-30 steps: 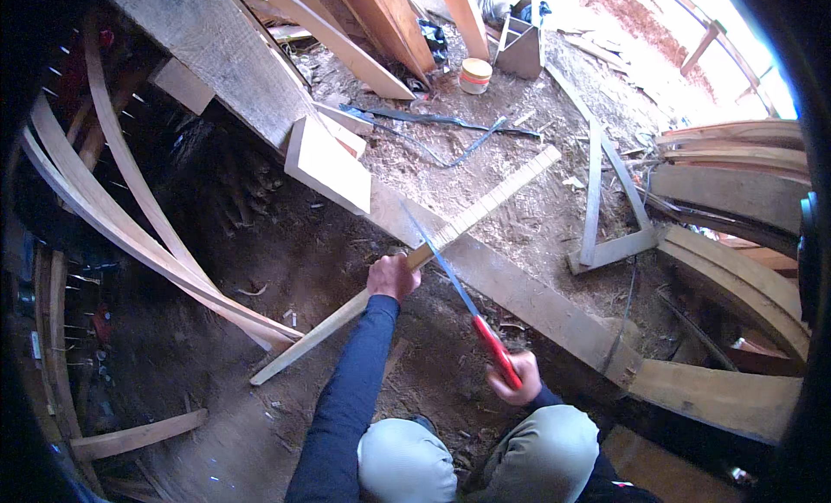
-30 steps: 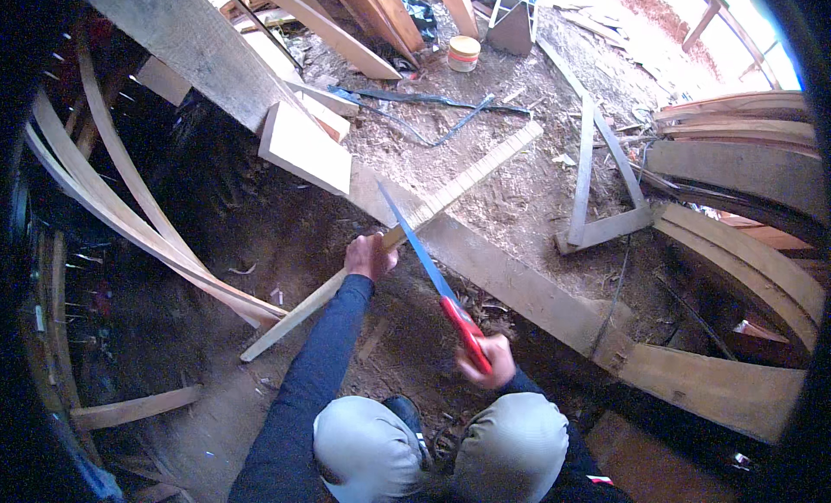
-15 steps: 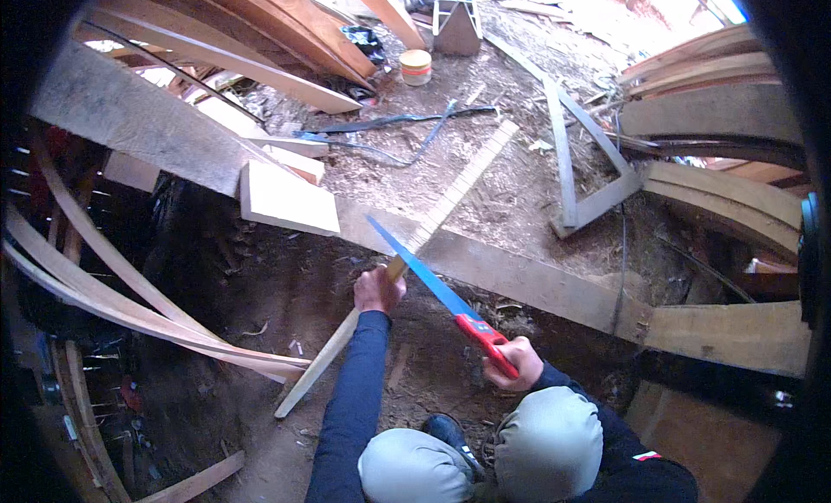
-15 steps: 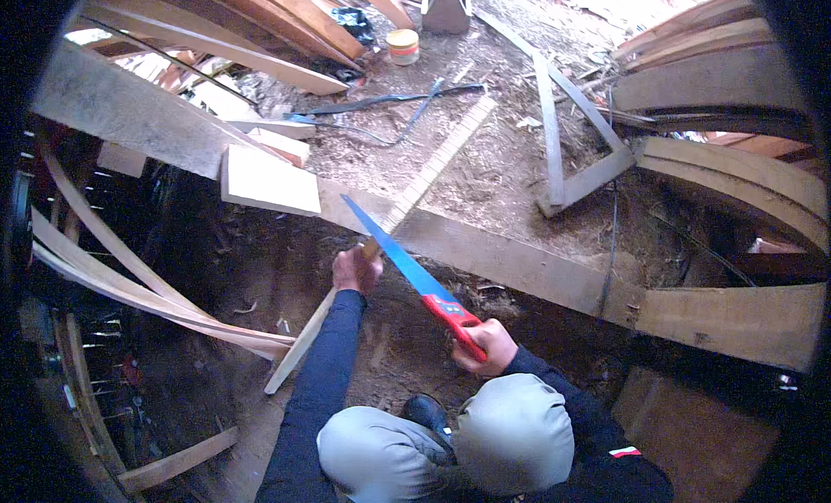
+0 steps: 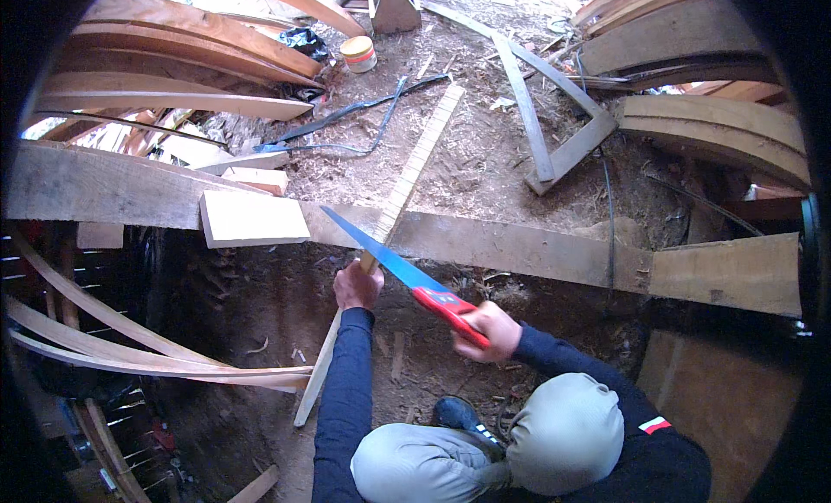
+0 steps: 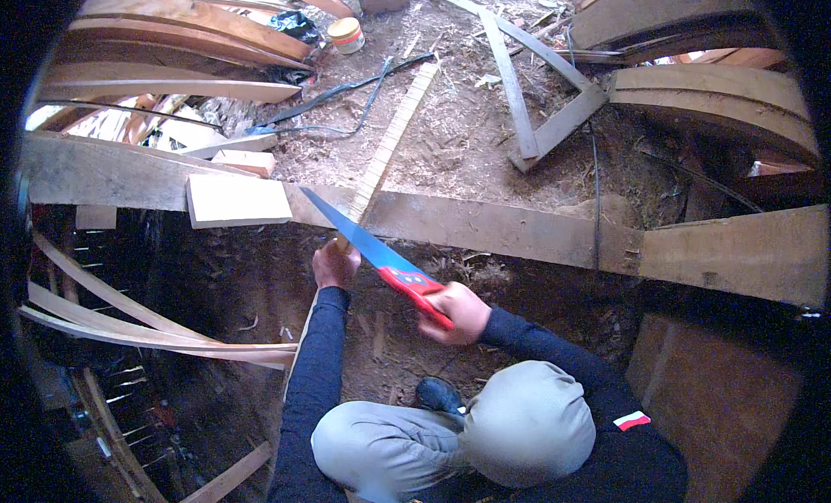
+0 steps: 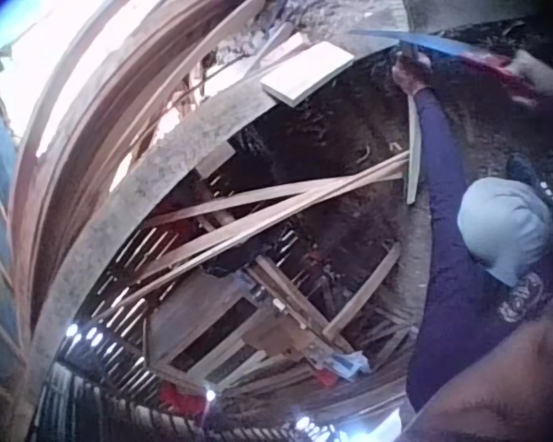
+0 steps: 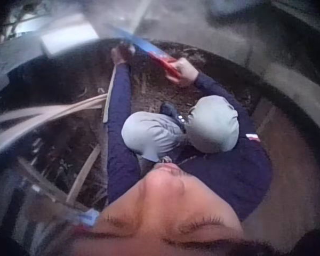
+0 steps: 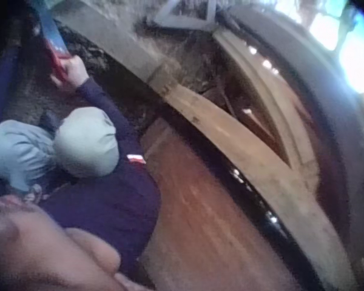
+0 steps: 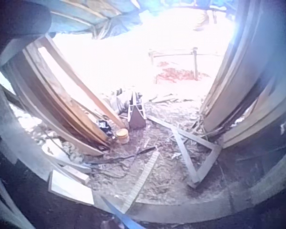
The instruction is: The person kneels on the ground and uses a red-handled hand saw to cut a thin wooden plank. The plank is held steady with the left hand while the right hand operates the saw in a repetitive back-and-forth motion. The task continues for the duration of the clip without completing the cut.
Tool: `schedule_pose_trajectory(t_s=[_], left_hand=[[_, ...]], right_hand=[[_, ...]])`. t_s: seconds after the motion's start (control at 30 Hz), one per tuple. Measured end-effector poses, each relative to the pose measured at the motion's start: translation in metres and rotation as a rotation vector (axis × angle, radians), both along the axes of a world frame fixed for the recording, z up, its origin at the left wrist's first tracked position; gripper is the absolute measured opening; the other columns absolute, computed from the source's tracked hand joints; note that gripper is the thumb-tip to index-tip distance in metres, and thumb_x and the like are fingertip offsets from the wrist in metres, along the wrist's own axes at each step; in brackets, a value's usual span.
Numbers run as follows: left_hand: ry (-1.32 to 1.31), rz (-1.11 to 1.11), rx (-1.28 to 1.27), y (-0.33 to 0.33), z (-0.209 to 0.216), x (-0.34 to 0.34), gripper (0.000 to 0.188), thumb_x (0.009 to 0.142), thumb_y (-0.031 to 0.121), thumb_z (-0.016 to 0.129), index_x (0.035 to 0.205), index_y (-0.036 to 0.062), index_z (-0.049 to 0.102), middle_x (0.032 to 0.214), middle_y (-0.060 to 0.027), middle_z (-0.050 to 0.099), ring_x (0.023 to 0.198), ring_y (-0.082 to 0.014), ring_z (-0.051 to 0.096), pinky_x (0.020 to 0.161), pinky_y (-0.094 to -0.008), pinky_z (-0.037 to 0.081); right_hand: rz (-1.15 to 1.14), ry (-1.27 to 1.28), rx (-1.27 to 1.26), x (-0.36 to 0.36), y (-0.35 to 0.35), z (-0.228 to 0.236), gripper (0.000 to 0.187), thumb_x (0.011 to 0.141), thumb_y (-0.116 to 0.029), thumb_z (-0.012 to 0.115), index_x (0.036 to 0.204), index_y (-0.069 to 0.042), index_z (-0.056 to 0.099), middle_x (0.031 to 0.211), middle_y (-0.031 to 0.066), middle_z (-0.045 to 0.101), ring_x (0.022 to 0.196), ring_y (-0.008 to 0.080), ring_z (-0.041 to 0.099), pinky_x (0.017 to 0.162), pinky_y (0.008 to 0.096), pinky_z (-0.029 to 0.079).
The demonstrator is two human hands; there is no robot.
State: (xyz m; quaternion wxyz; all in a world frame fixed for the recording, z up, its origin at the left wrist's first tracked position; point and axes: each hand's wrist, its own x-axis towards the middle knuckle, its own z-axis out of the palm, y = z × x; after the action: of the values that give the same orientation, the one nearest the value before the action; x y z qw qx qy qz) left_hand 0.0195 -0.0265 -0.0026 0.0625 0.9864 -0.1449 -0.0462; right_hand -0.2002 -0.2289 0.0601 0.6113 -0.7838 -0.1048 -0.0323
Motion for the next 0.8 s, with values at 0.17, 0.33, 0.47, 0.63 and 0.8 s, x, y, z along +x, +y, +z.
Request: schedule_pose_trajectory(t_s=[0.17,0.33,0.47,0.63,0.8], left_hand=[[-0.018,-0.051,-0.001,0.010,-0.015,0.006,0.029,0.073,0.034,0.069,0.078,0.0047,0.068,0.076,-0.0209,0.068,0.075,-0.0384,0.068,0.071,-0.0467,0.056],[-0.004,-0.013,0.076,0.006,-0.008,0.005,0.030,0.074,0.034,0.068,0.078,0.0047,0.068,0.076,-0.0208,0.068,0.076,-0.0388,0.068,0.071,-0.0471,0.056],[-0.003,0.010,-0.019,0.000,0.001,0.003,0.028,0.073,0.032,0.069,0.078,0.0042,0.068,0.075,-0.0219,0.067,0.076,-0.0387,0.068,0.071,-0.0472,0.056],[0.011,0.042,-0.009,-0.002,0.010,-0.001,0.026,0.073,0.031,0.070,0.079,0.0053,0.069,0.076,-0.0216,0.068,0.077,-0.0385,0.068,0.072,-0.0462,0.056],[0.003,0.013,-0.010,-0.004,0.008,0.004,0.027,0.073,0.031,0.069,0.080,0.0051,0.069,0.079,-0.0221,0.068,0.078,-0.0391,0.068,0.073,-0.0467,0.056]], right_hand=[[-0.038,-0.012,-0.017,0.049,0.016,-0.012,0.021,0.075,-0.014,0.066,0.069,-0.008,0.047,0.055,0.0128,0.048,0.050,0.0344,0.051,0.053,0.0401,0.045],[0.004,0.071,0.068,-0.013,-0.006,-0.001,0.018,0.073,-0.011,0.068,0.069,-0.010,0.051,0.058,0.0086,0.051,0.051,0.0291,0.055,0.054,0.0366,0.046],[0.013,0.021,0.086,0.021,0.002,-0.007,0.018,0.073,-0.013,0.068,0.070,-0.007,0.052,0.059,0.0111,0.053,0.050,0.0289,0.054,0.053,0.0375,0.046],[-0.037,-0.018,0.078,0.016,0.008,-0.001,0.018,0.072,-0.012,0.068,0.069,-0.008,0.050,0.060,0.0110,0.052,0.052,0.0309,0.055,0.053,0.0378,0.046],[-0.025,0.026,0.052,-0.002,-0.005,0.006,0.018,0.073,-0.012,0.067,0.068,-0.008,0.050,0.058,0.0101,0.051,0.051,0.0306,0.055,0.054,0.0375,0.046]])
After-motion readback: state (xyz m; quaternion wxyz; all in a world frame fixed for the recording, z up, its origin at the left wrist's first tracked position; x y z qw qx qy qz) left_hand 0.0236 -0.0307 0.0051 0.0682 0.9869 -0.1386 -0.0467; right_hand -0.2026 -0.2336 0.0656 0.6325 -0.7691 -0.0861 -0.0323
